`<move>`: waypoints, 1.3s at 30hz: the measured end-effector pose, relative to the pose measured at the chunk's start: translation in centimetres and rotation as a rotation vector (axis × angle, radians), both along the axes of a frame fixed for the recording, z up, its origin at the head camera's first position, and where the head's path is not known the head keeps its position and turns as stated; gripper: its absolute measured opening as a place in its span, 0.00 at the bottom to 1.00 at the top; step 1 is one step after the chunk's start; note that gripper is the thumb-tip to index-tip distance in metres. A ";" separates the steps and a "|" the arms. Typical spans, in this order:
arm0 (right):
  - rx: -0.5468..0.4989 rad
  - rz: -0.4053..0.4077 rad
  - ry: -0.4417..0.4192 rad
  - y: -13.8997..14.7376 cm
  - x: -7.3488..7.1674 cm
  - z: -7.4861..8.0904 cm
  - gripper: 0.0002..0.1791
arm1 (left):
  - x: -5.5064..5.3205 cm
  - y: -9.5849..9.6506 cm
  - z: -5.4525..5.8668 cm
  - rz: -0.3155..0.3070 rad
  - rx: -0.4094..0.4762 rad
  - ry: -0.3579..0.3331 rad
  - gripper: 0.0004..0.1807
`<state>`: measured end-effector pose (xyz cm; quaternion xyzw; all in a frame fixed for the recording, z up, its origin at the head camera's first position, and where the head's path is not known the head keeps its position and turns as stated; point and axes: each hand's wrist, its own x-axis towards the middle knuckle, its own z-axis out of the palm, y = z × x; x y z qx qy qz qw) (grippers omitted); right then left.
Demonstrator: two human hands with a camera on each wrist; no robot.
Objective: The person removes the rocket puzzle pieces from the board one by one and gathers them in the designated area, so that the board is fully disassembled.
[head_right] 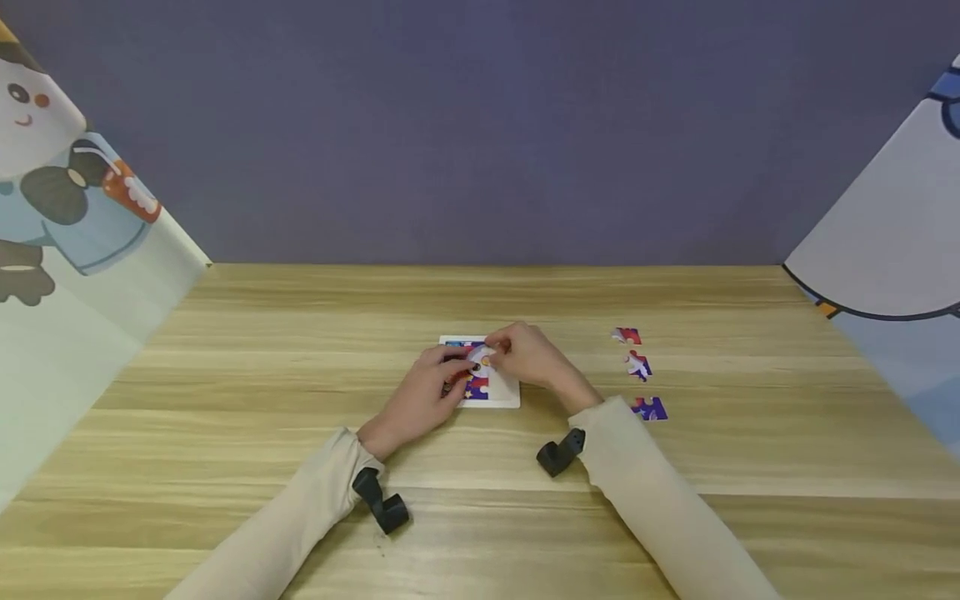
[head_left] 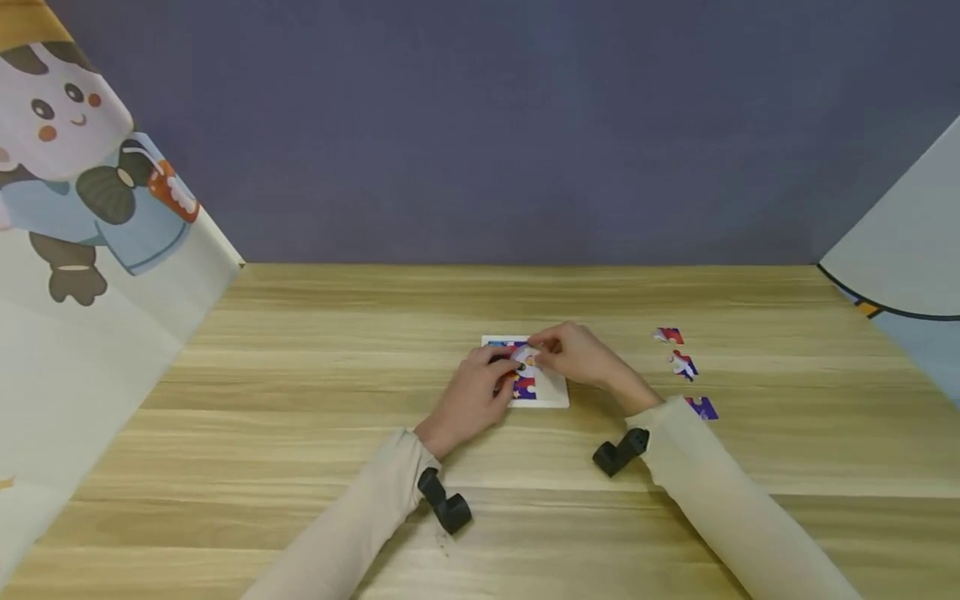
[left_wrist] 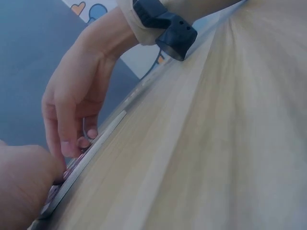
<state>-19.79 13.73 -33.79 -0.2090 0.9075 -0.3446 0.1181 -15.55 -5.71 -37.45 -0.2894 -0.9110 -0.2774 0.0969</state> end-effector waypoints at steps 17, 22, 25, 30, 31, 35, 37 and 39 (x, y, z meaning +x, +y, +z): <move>-0.036 -0.068 0.028 -0.3 -0.6 -0.2 0.18 | -0.6 -0.8 0.4 0.084 -0.075 -0.010 0.23; -0.059 -0.079 0.021 -0.3 -0.6 -0.5 0.16 | -0.6 -0.7 0.4 0.087 -0.094 -0.006 0.23; -0.076 -0.086 -0.007 -0.4 -0.5 -0.6 0.18 | -0.5 -0.6 0.4 0.097 -0.104 -0.019 0.22; -0.098 -0.106 -0.047 -0.5 -0.2 -0.7 0.20 | -0.3 -0.4 0.3 0.109 -0.099 -0.036 0.22; -0.101 -0.110 -0.051 -0.5 -0.2 -0.7 0.20 | -0.2 -0.4 0.3 0.111 -0.097 -0.040 0.22; -0.105 -0.121 -0.062 -0.6 -0.1 -1.0 0.20 | -0.1 -0.4 0.1 0.115 -0.098 -0.043 0.22; -0.108 -0.122 -0.061 -0.6 -0.2 -1.1 0.20 | -0.1 -0.4 0.0 0.114 -0.095 -0.038 0.22; -0.111 -0.123 -0.057 -0.7 -0.3 -1.2 0.20 | 0.0 -0.4 0.0 0.113 -0.087 -0.034 0.21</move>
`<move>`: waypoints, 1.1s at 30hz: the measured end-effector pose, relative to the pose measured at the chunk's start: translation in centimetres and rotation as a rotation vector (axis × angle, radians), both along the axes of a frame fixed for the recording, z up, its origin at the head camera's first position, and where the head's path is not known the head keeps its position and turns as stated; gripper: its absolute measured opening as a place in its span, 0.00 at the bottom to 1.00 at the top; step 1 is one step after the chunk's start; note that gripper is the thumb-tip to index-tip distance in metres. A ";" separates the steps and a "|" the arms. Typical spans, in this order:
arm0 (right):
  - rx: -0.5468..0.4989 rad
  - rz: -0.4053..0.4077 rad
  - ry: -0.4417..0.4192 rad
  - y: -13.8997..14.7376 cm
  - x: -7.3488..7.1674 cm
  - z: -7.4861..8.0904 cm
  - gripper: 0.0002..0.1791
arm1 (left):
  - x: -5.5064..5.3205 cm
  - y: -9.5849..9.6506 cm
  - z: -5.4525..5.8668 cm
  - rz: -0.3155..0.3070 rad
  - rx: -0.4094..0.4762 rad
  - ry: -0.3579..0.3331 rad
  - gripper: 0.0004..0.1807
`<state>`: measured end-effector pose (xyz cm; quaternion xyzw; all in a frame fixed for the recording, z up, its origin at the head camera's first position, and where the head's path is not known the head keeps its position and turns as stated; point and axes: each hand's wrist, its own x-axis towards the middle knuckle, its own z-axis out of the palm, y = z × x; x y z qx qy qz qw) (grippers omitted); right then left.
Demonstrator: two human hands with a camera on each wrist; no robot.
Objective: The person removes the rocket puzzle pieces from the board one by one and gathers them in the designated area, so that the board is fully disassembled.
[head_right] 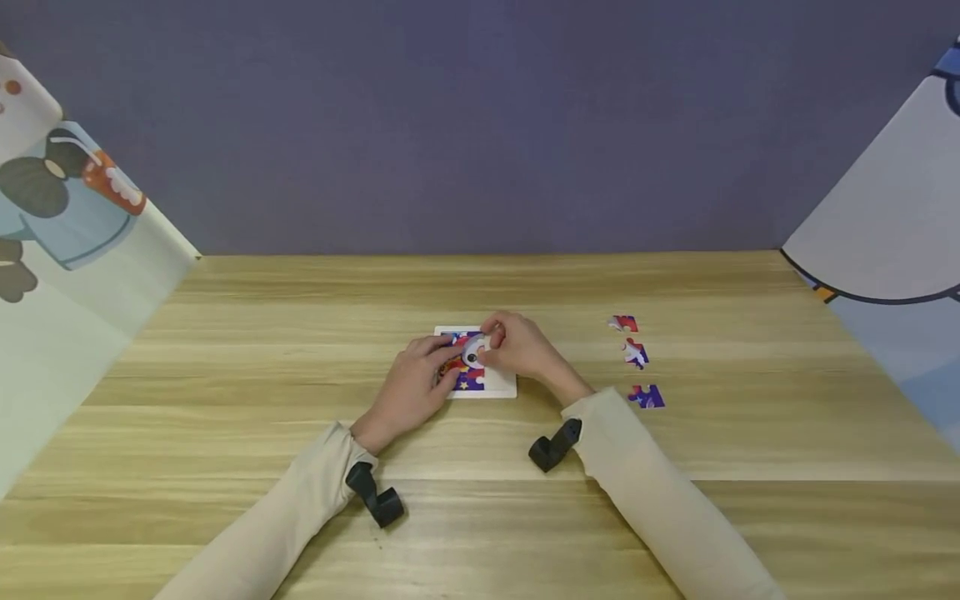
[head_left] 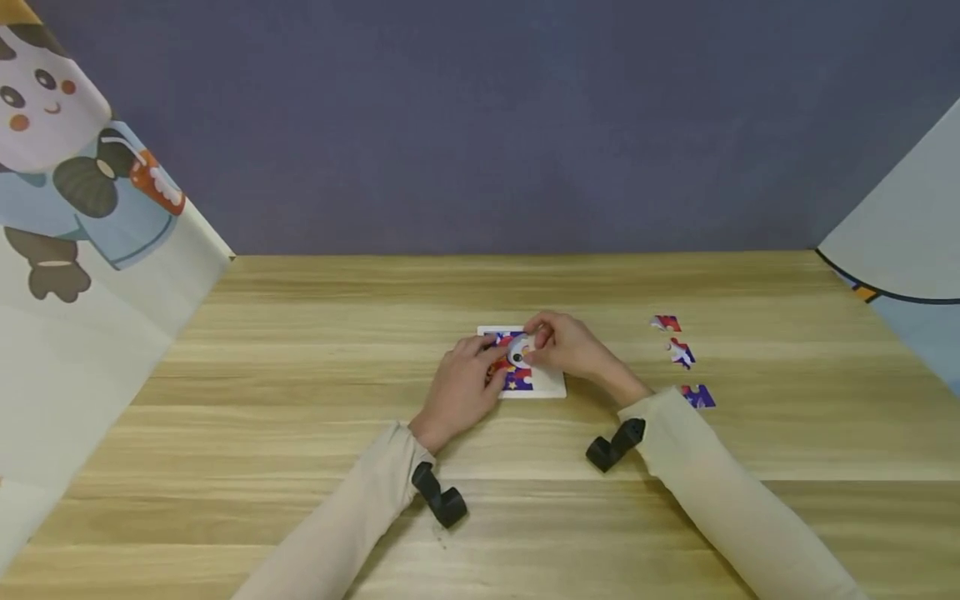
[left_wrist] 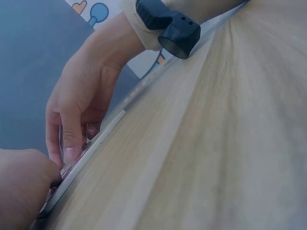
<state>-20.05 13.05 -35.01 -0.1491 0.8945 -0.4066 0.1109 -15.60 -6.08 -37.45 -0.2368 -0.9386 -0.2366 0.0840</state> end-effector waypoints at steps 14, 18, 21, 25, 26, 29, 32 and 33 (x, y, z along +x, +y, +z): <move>-0.025 -0.020 -0.010 0.0 0.0 0.1 0.21 | -0.1 0.1 -0.1 -0.014 0.060 0.089 0.12; -0.037 -0.033 -0.011 0.0 0.1 0.0 0.21 | 0.0 0.1 -0.1 -0.012 0.062 0.088 0.11; -0.037 -0.040 -0.001 0.0 0.2 0.0 0.20 | 0.1 0.1 -0.1 -0.008 0.061 0.087 0.11; -0.042 -0.045 0.034 0.0 0.1 0.1 0.17 | 0.1 0.1 0.0 -0.003 0.069 0.084 0.12; -0.047 -0.044 0.044 0.0 0.1 0.1 0.16 | 0.1 0.1 0.0 -0.003 0.072 0.082 0.12; -0.053 -0.045 0.073 -0.1 0.1 0.2 0.14 | 0.1 0.1 0.1 -0.001 0.082 0.082 0.11; -0.056 -0.043 0.095 -0.1 0.1 0.2 0.11 | 0.1 0.0 0.1 -0.002 0.086 0.089 0.11; -0.055 -0.047 0.101 0.0 0.1 0.1 0.11 | 0.1 0.0 0.1 -0.004 0.087 0.094 0.11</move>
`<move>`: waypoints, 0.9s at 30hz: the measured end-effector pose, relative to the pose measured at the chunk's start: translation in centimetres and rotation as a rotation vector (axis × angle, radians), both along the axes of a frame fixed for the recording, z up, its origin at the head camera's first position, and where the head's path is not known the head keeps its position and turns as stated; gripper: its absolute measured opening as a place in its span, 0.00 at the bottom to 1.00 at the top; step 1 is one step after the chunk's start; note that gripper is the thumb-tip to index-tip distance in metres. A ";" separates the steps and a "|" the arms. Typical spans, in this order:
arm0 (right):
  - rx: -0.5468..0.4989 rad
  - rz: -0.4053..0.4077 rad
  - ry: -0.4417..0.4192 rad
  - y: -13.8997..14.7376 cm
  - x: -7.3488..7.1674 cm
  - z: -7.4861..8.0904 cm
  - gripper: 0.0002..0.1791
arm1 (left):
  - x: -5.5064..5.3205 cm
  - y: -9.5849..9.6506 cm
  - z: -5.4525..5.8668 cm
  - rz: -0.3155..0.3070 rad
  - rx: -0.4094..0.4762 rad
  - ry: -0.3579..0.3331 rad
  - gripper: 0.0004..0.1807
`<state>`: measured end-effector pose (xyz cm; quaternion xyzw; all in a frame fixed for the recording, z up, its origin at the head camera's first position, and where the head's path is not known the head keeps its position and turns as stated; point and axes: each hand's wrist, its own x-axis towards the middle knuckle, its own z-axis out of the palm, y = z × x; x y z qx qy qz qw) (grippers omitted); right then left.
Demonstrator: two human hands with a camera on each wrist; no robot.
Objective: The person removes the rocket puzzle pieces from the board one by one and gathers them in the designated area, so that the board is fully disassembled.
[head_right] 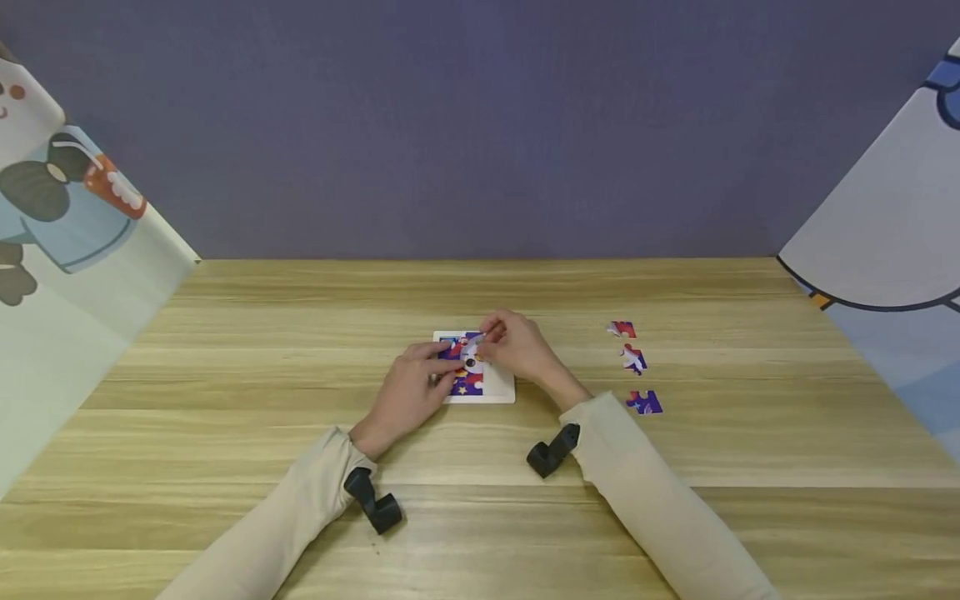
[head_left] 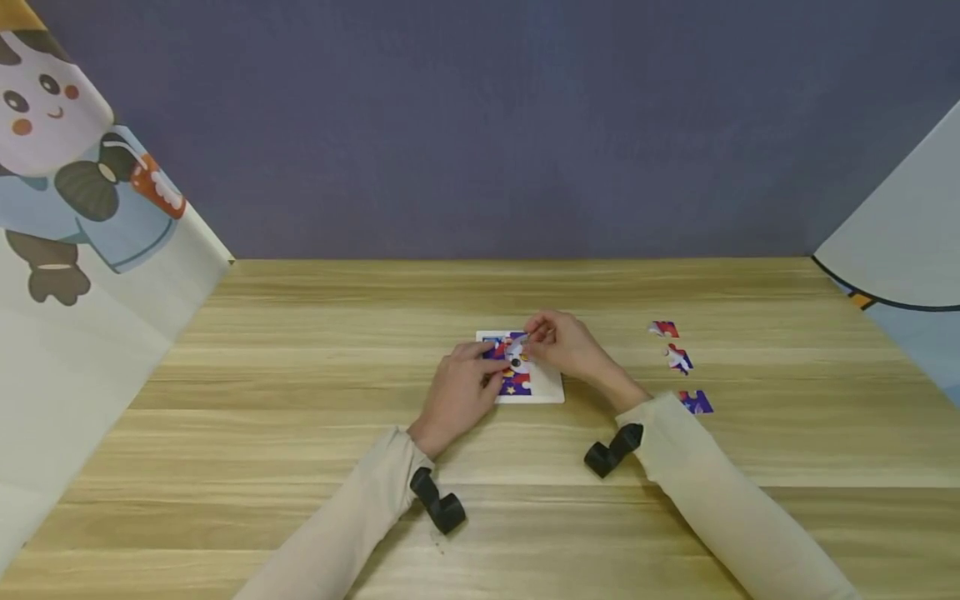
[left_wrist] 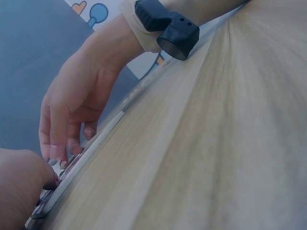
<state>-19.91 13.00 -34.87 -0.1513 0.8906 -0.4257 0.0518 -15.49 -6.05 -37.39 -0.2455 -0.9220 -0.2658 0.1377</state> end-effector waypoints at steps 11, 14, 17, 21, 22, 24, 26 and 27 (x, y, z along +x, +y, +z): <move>-0.013 -0.034 0.029 0.0 0.1 -0.1 0.09 | 0.0 0.0 0.0 0.002 0.004 0.007 0.11; -0.025 -0.040 0.034 -0.1 0.1 -0.1 0.08 | 0.0 0.0 0.0 0.004 -0.005 -0.002 0.11; -0.039 -0.048 0.030 -0.2 0.2 -0.1 0.07 | 0.0 0.0 0.1 0.005 -0.014 -0.008 0.11; -0.045 -0.056 0.027 -0.3 0.1 -0.2 0.07 | 0.0 0.0 0.1 0.007 -0.019 -0.013 0.12; -0.048 -0.056 0.027 -0.3 0.1 -0.2 0.07 | 0.0 0.0 0.1 0.007 -0.020 -0.007 0.12; -0.054 -0.055 0.022 -0.3 0.0 -0.2 0.06 | 0.0 0.0 0.1 0.006 -0.018 -0.007 0.12; -0.064 -0.052 0.013 -0.3 0.0 -0.3 0.06 | -0.1 0.0 0.0 0.004 -0.020 0.001 0.12; -0.066 -0.051 0.008 -0.3 0.0 -0.3 0.06 | -0.1 0.0 0.0 0.004 -0.020 0.002 0.12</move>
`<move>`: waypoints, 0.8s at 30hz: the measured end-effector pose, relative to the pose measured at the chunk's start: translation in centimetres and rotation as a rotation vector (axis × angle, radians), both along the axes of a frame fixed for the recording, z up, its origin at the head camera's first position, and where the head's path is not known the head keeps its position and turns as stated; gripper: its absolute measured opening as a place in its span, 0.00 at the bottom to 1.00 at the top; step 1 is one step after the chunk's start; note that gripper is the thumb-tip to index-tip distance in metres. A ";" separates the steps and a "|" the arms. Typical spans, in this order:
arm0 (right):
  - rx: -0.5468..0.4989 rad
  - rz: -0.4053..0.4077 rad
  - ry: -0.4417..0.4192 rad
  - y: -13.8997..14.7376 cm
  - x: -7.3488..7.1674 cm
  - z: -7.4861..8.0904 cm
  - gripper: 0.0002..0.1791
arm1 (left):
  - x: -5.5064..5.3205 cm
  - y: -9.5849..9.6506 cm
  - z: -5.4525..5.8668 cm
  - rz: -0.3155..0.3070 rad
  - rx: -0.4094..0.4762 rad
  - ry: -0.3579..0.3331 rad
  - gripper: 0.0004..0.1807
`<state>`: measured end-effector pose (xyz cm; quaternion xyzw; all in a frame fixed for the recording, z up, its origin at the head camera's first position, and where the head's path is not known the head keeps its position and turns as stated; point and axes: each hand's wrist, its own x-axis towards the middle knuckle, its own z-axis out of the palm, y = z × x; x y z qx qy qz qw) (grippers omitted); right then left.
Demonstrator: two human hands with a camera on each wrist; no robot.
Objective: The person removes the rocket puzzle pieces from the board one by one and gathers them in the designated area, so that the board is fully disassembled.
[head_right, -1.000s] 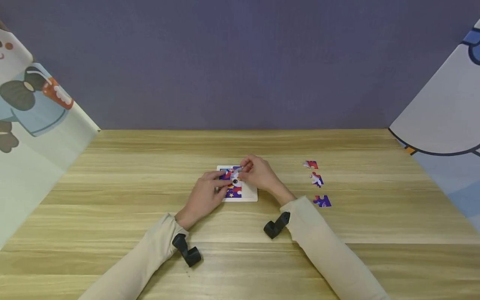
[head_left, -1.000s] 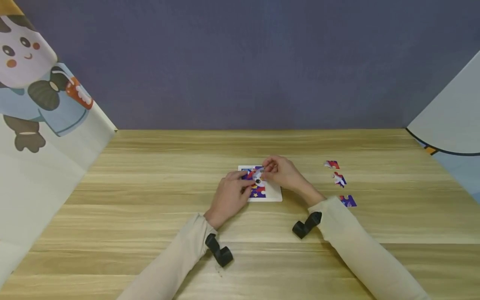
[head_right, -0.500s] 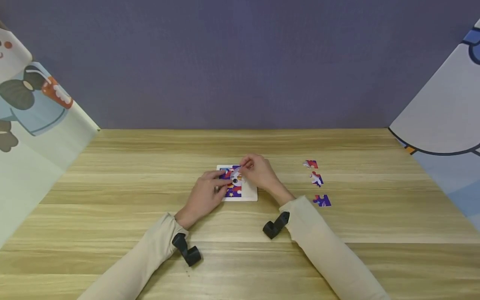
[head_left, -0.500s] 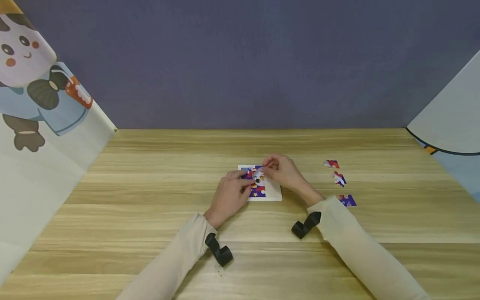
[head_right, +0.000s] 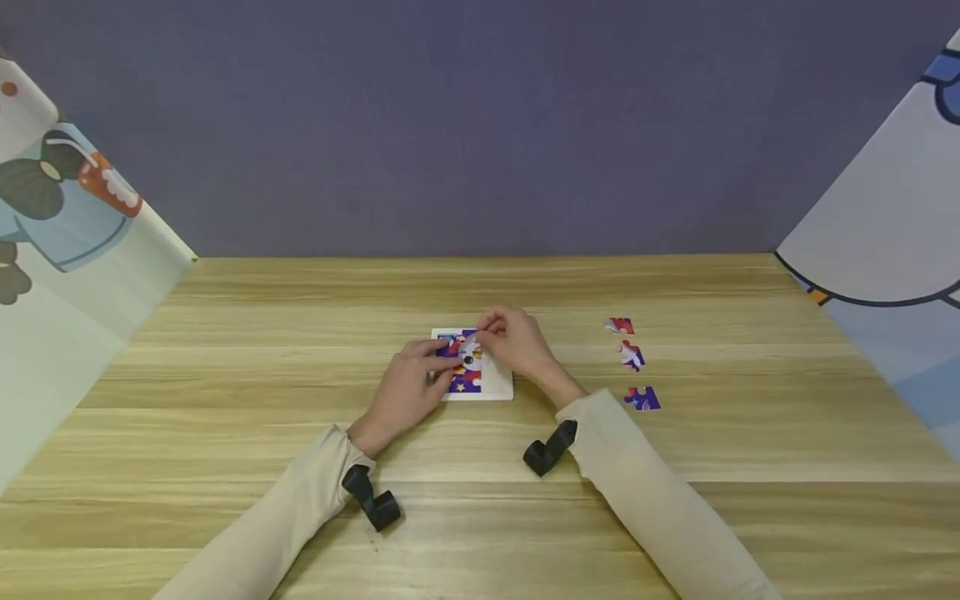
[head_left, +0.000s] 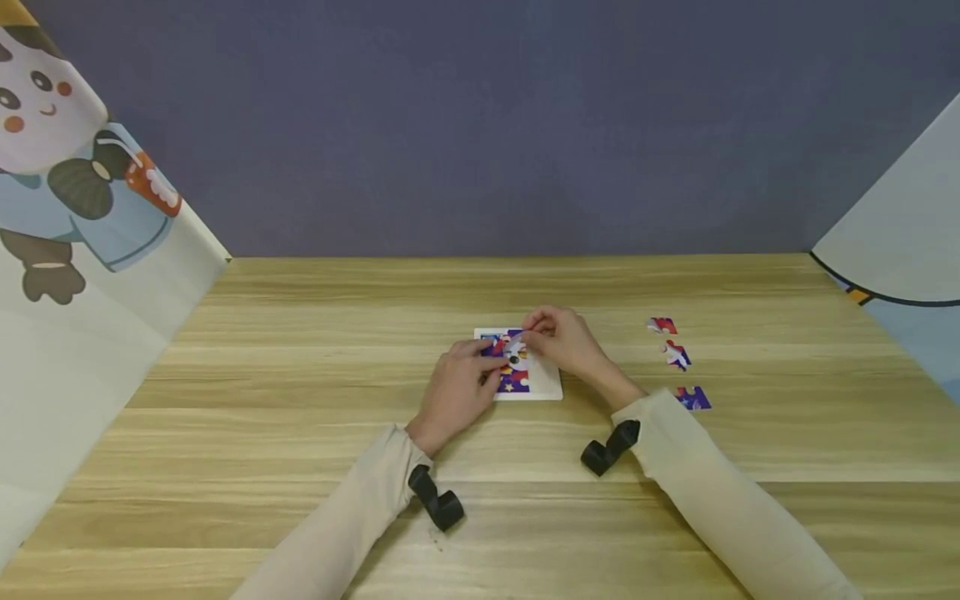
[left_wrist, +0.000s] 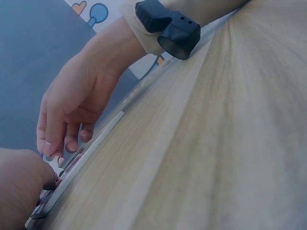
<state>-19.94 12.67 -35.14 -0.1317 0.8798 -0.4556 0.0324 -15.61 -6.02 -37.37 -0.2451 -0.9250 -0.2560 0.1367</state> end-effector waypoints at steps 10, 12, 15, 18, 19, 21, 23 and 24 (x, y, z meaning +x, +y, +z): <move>-0.007 0.005 -0.024 0.0 -0.2 0.1 0.06 | 0.0 -0.1 0.1 0.004 0.007 -0.001 0.11; -0.007 0.009 -0.021 0.0 -0.2 0.1 0.06 | 0.0 -0.1 0.1 0.002 0.007 0.001 0.11; -0.012 0.009 -0.018 0.1 -0.1 0.2 0.06 | 0.0 0.0 0.1 -0.002 0.011 0.002 0.11; -0.020 0.009 -0.021 0.2 0.0 0.3 0.06 | 0.0 0.0 0.1 -0.005 0.011 0.004 0.11; -0.023 0.009 -0.024 0.2 0.0 0.3 0.06 | 0.0 0.0 0.1 -0.005 0.011 0.003 0.11; -0.028 0.013 -0.025 0.2 0.0 0.3 0.06 | 0.0 0.0 0.0 -0.003 0.011 0.001 0.11; -0.031 0.014 -0.025 0.3 0.0 0.3 0.06 | 0.1 0.0 0.0 -0.001 0.010 -0.001 0.11; -0.029 0.012 -0.025 0.3 0.0 0.3 0.06 | 0.1 0.0 -0.1 0.000 0.009 0.000 0.11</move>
